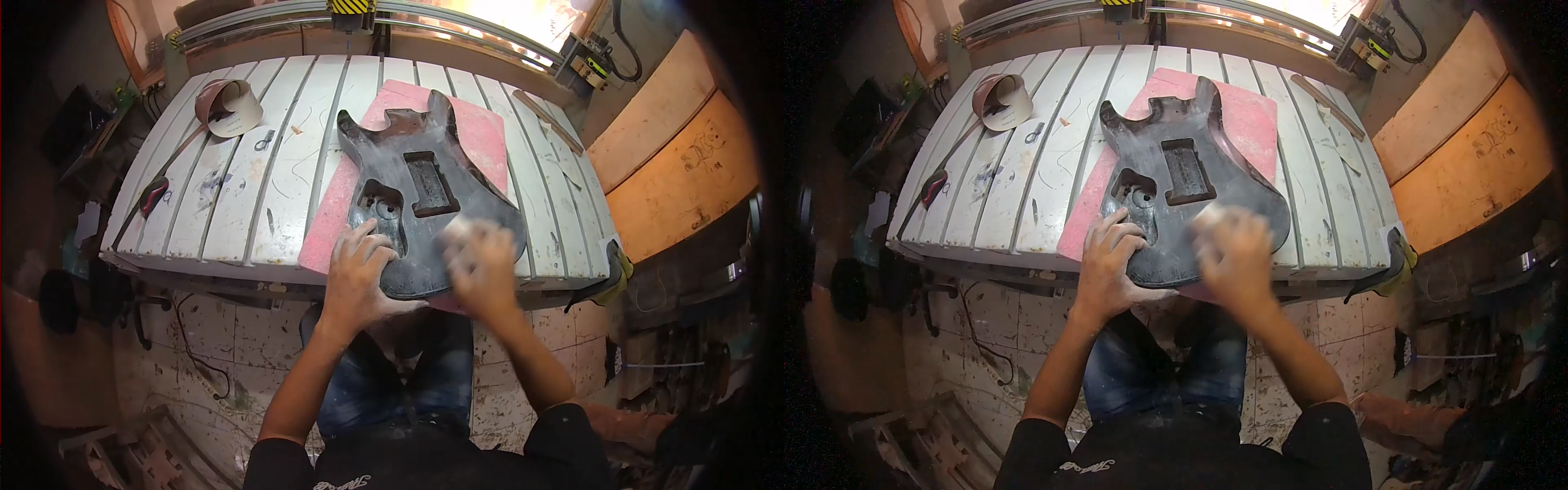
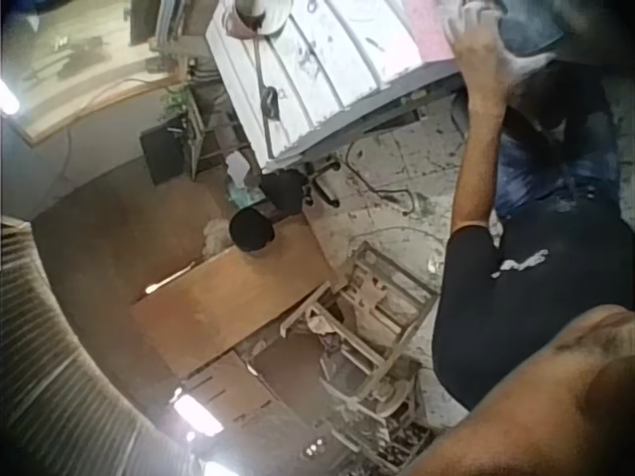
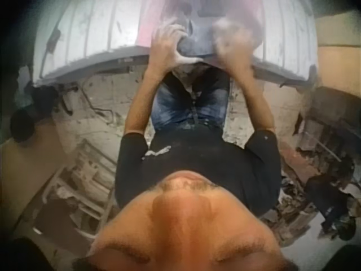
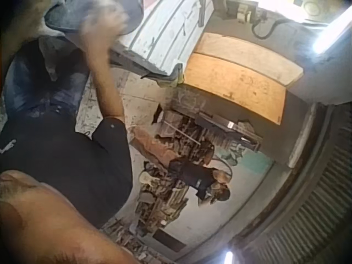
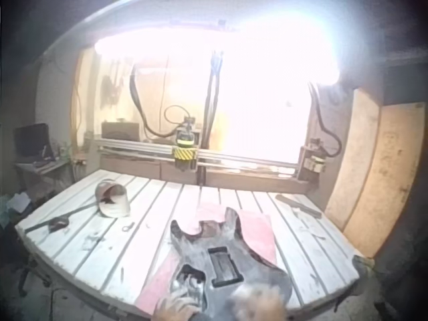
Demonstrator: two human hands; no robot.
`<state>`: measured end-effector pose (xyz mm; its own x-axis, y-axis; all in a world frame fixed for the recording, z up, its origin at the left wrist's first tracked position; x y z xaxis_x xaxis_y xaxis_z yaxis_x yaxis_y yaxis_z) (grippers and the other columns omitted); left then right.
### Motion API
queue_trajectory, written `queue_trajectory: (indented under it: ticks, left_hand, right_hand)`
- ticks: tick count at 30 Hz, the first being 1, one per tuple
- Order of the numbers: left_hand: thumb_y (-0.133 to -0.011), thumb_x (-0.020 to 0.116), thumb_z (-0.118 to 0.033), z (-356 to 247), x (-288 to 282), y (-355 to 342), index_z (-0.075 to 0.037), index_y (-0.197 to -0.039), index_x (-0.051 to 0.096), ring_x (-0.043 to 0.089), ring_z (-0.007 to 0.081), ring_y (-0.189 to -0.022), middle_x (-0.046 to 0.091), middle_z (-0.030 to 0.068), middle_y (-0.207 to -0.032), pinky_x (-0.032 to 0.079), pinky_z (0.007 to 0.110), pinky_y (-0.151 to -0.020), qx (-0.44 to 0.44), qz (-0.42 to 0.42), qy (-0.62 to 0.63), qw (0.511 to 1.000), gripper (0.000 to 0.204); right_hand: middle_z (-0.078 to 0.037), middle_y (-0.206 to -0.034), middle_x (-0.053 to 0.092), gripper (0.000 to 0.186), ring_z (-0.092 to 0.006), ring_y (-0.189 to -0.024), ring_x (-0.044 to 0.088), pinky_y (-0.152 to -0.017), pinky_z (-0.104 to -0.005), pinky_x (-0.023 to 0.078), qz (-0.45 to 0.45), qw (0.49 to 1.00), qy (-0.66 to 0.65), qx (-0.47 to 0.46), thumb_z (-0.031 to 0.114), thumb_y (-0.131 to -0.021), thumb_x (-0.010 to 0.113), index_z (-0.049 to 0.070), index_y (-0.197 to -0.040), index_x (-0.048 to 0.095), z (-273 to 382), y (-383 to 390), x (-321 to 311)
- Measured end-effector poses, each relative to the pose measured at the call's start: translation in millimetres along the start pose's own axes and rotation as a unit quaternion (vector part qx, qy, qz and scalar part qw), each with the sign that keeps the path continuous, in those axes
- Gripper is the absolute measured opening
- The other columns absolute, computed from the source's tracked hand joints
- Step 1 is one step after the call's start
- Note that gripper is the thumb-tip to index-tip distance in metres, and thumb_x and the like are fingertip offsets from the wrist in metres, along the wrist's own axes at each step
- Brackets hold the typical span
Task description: The person sands the surface of a black guitar body using a sanding block, focusing on the flat areas and the recessed pickup cavities.
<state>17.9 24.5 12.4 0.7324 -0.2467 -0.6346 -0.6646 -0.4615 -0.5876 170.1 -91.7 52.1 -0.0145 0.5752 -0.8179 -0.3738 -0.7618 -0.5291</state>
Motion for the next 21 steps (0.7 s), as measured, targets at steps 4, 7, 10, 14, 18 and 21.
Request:
queue_trajectory:
  ticks: [4,7,10,14,18,21]
  left_hand:
    - [-0.054,0.1,-0.048,-1.8,-1.6,0.3,-0.01,-0.1,0.069,0.052,0.0384,-0.139,0.064,0.0072,-0.12,0.036,0.06,-0.118,-0.002,0.007,-0.007,1.0,0.067]
    - [-0.054,0.099,-0.049,-12.9,-1.6,-8.9,-0.009,-0.099,0.068,0.052,0.0387,-0.139,0.064,0.0072,-0.12,0.036,0.059,-0.118,0.022,0.001,0.007,1.0,0.068]
    - [-0.054,0.099,-0.05,-4.9,-4.1,-2.1,-0.008,-0.099,0.068,0.052,0.039,-0.139,0.065,0.0072,-0.119,0.036,0.06,-0.118,0.012,-0.004,0.004,1.0,0.069]
    - [-0.053,0.099,-0.05,-3.2,-3.8,-2.8,-0.008,-0.098,0.068,0.052,0.0396,-0.138,0.065,0.0076,-0.119,0.037,0.059,-0.117,0.013,0.007,-0.008,1.0,0.069]
    - [-0.052,0.101,-0.048,-5.9,-5.4,-11.9,-0.008,-0.103,0.068,0.049,0.0424,-0.143,0.067,0.0095,-0.129,0.036,0.058,-0.12,0.041,0.041,0.009,0.998,0.072]
    - [-0.056,0.099,-0.052,21.3,-18.2,-17.4,-0.012,-0.101,0.071,0.046,0.0396,-0.147,0.064,0.0069,-0.144,0.037,0.057,-0.119,0.058,0.064,0.012,0.996,0.067]
  right_hand:
    - [-0.017,-0.117,0.065,0.022,-0.0391,-0.106,0.059,-0.091,-0.0534,0.047,0.015,0.998,-0.044,-0.039,0.022,-0.091,0.072,0.015,-0.111,0.075,-15.4,-6.4,1.5]
    - [-0.016,-0.114,0.066,0.025,-0.0373,-0.108,0.058,-0.094,-0.052,0.045,-0.013,0.991,0.01,0.135,0.023,-0.089,0.074,0.02,-0.113,0.078,-121.5,-31.2,-7.0]
    - [-0.016,-0.111,0.066,0.025,-0.0374,-0.105,0.059,-0.092,-0.0516,0.046,-0.017,0.999,-0.006,0.036,0.023,-0.089,0.073,0.021,-0.114,0.078,-22.9,0.1,-5.0]
    - [-0.018,-0.113,0.067,0.024,-0.0382,-0.102,0.06,-0.091,-0.0519,0.047,-0.008,0.991,-0.098,-0.088,0.023,-0.09,0.072,0.019,-0.113,0.078,-2.4,12.6,-6.0]
    - [-0.021,-0.111,0.071,0.03,-0.0402,-0.105,0.065,-0.093,-0.0503,0.051,0.002,0.983,-0.027,0.18,0.025,-0.091,0.073,0.004,-0.112,0.074,-179.2,-38.7,-3.0]
    - [-0.022,-0.108,0.072,0.031,-0.0409,-0.105,0.067,-0.094,-0.0489,0.052,-0.083,0.974,-0.089,0.188,0.023,-0.091,0.075,0.003,-0.114,0.072,-232.2,-32.5,-4.1]
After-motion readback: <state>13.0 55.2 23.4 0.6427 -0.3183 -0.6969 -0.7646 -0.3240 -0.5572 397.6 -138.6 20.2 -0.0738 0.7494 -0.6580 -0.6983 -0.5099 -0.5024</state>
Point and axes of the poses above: each hand's wrist, its own y-axis away from the middle knuckle, its own x-axis out of the palm, z = x × y, the point moved 9 cm from there along -y, towards the middle knuckle
